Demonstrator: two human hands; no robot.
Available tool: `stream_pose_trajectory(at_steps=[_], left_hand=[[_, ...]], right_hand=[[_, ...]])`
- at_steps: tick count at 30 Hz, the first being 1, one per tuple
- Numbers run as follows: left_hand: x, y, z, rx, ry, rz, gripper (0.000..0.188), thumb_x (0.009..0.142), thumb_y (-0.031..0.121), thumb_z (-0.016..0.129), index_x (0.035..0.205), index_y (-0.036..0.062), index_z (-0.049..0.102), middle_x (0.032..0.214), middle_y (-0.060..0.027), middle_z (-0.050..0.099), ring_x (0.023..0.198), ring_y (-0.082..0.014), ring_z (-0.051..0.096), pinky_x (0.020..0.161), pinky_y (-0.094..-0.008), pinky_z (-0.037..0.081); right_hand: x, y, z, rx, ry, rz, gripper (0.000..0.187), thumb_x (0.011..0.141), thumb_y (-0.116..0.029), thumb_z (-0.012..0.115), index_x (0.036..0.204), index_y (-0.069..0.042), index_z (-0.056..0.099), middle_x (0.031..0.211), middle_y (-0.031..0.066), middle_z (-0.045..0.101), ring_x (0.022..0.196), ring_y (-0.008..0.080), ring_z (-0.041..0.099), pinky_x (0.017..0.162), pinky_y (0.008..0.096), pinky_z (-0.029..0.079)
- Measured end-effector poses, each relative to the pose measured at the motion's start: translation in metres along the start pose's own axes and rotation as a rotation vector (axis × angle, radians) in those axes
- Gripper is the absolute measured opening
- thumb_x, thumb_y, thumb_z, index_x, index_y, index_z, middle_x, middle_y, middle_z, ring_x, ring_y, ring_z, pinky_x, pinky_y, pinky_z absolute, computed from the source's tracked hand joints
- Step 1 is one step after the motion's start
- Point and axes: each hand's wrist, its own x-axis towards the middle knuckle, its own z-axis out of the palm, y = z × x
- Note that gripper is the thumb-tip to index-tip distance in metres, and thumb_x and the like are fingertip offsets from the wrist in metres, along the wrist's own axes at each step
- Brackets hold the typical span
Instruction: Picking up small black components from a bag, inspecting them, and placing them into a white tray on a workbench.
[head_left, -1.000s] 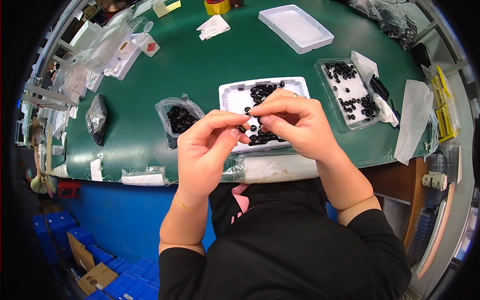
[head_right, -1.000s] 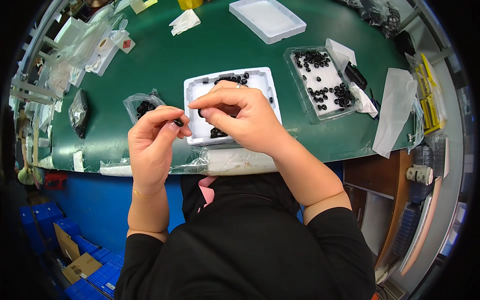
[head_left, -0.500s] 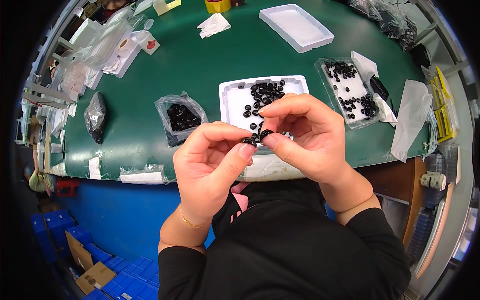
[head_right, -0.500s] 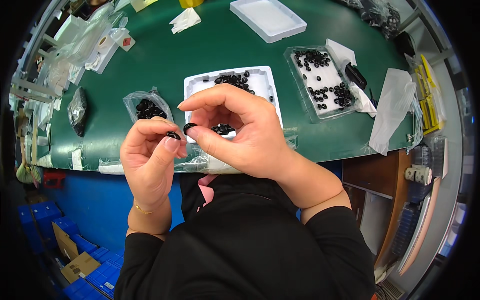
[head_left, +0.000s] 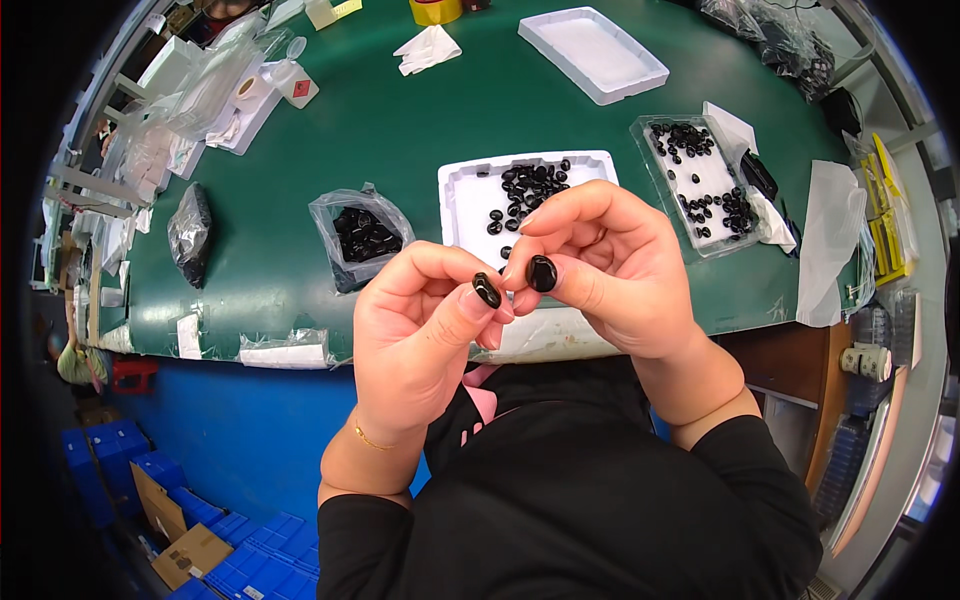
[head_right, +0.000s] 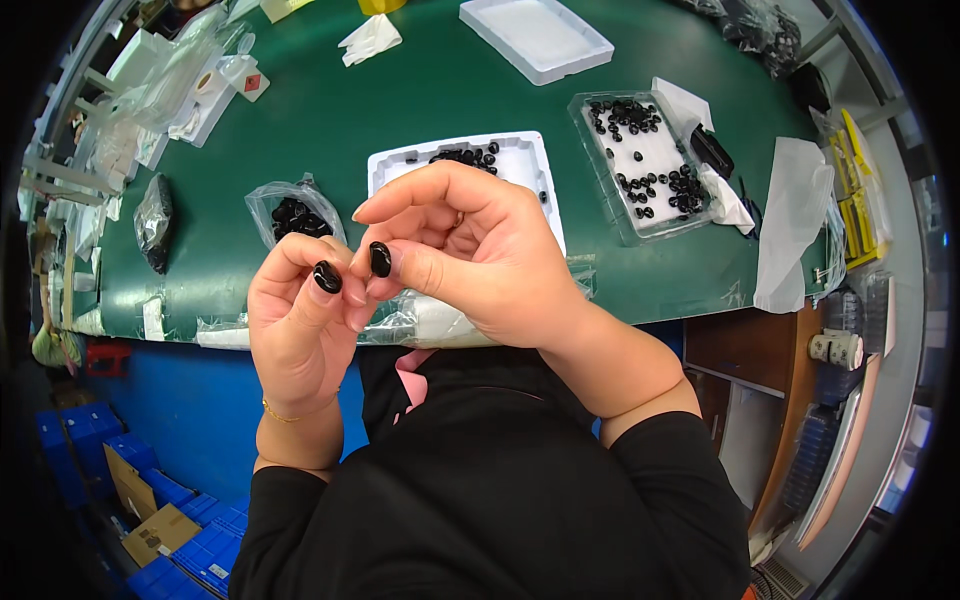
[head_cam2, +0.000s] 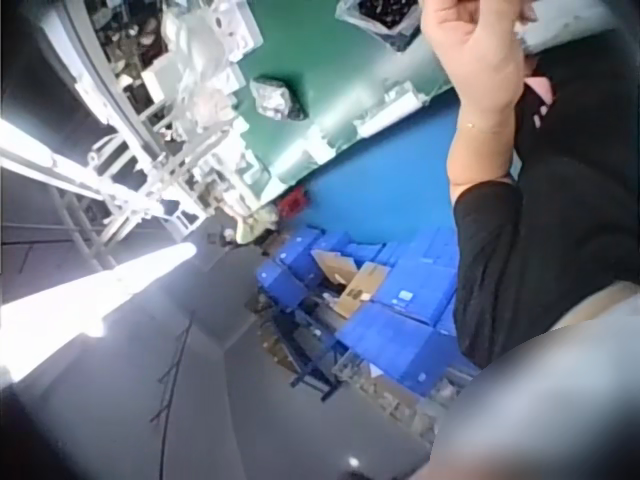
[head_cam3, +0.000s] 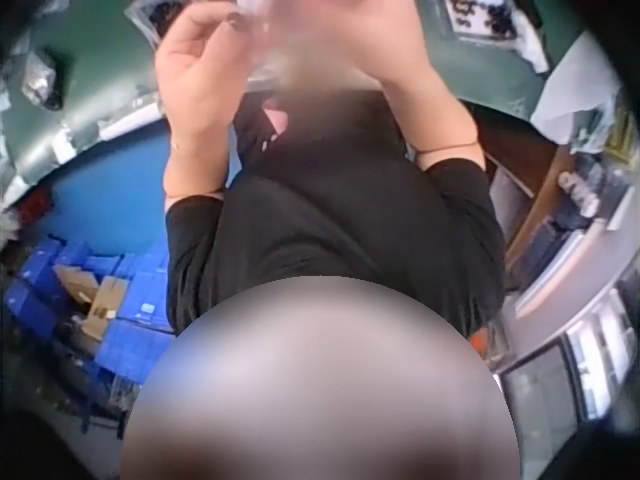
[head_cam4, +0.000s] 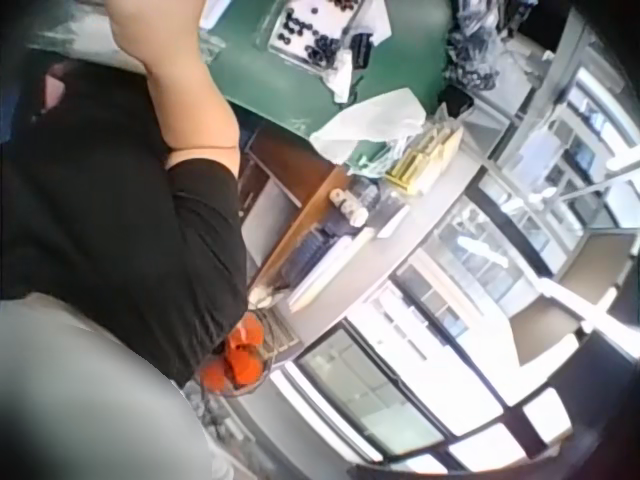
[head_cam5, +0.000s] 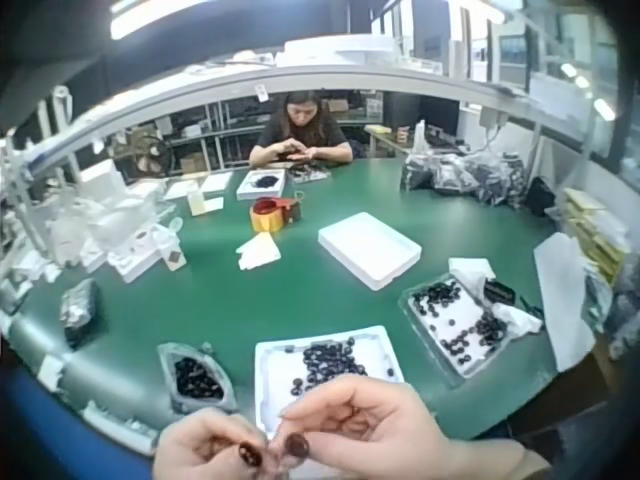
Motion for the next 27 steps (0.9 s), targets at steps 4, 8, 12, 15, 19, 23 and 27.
stream_pose_trajectory(at_steps=[4, 8, 12, 15, 19, 23, 27], left_hand=[[0.001, 0.0, 0.0, -0.147, -0.027, -0.111, 0.013, 0.089, 0.011, 0.054, 0.095, -0.0003, 0.053, 0.08, -0.0081, 0.058, 0.064, -0.0098, 0.052, 0.061, -0.0214, 0.044], [0.001, -0.003, 0.003, -0.194, -0.035, -0.11, 0.014, 0.09, 0.014, 0.053, 0.098, 0.0016, 0.053, 0.077, -0.0062, 0.057, 0.063, -0.0096, 0.049, 0.063, -0.0225, 0.042], [0.001, -0.004, 0.002, -0.193, -0.062, -0.112, 0.014, 0.091, 0.014, 0.052, 0.099, 0.002, 0.052, 0.077, -0.0057, 0.056, 0.064, -0.0095, 0.049, 0.065, -0.0232, 0.042], [0.0, -0.004, 0.005, -0.196, -0.055, -0.112, 0.014, 0.091, 0.013, 0.052, 0.099, 0.0018, 0.053, 0.078, -0.0058, 0.056, 0.064, -0.0094, 0.049, 0.064, -0.0227, 0.042], [-0.001, -0.005, 0.004, -0.193, -0.052, -0.111, 0.014, 0.09, 0.012, 0.053, 0.098, 0.0009, 0.053, 0.081, -0.0065, 0.056, 0.066, -0.0095, 0.051, 0.063, -0.0219, 0.042], [-0.001, -0.004, 0.001, -0.118, -0.033, -0.052, 0.013, 0.089, 0.01, 0.053, 0.097, -0.0005, 0.054, 0.083, -0.0074, 0.057, 0.069, -0.0096, 0.053, 0.062, -0.0213, 0.043], [0.003, 0.005, -0.015, 0.329, 0.092, 0.21, 0.01, 0.087, 0.005, 0.055, 0.093, -0.0023, 0.057, 0.086, -0.0085, 0.06, 0.074, -0.0097, 0.055, 0.062, -0.0214, 0.043]], right_hand=[[0.001, 0.0, -0.001, 0.225, -0.035, 0.09, 0.024, 0.083, 0.002, 0.056, 0.106, 0.003, 0.049, 0.086, 0.0181, 0.062, 0.072, 0.0199, 0.063, 0.066, 0.0293, 0.053], [0.001, 0.001, -0.001, 0.322, -0.044, 0.144, 0.024, 0.084, 0.001, 0.056, 0.107, 0.002, 0.048, 0.085, 0.0176, 0.061, 0.073, 0.02, 0.063, 0.066, 0.029, 0.053], [0.001, 0.0, -0.002, 0.344, -0.034, 0.176, 0.025, 0.084, 0.001, 0.056, 0.108, 0.002, 0.048, 0.085, 0.0175, 0.061, 0.072, 0.0197, 0.063, 0.066, 0.029, 0.053], [0.0, 0.001, -0.002, 0.36, -0.033, 0.187, 0.025, 0.084, 0.001, 0.056, 0.108, 0.002, 0.048, 0.085, 0.0169, 0.061, 0.071, 0.0195, 0.063, 0.066, 0.0291, 0.053], [-0.001, 0.002, -0.005, 0.365, -0.045, 0.201, 0.022, 0.084, 0.0, 0.057, 0.105, 0.003, 0.05, 0.086, 0.0162, 0.061, 0.072, 0.0194, 0.063, 0.066, 0.0295, 0.053], [0.001, 0.004, 0.0, 0.353, -0.058, 0.153, 0.016, 0.084, 0.0, 0.056, 0.1, 0.004, 0.054, 0.086, 0.0152, 0.061, 0.074, 0.0187, 0.062, 0.067, 0.0283, 0.052], [0.012, 0.016, -0.002, 0.019, -0.032, 0.041, 0.013, 0.085, 0.0, 0.054, 0.096, 0.004, 0.059, 0.088, 0.0134, 0.061, 0.077, 0.017, 0.06, 0.068, 0.0267, 0.05]])
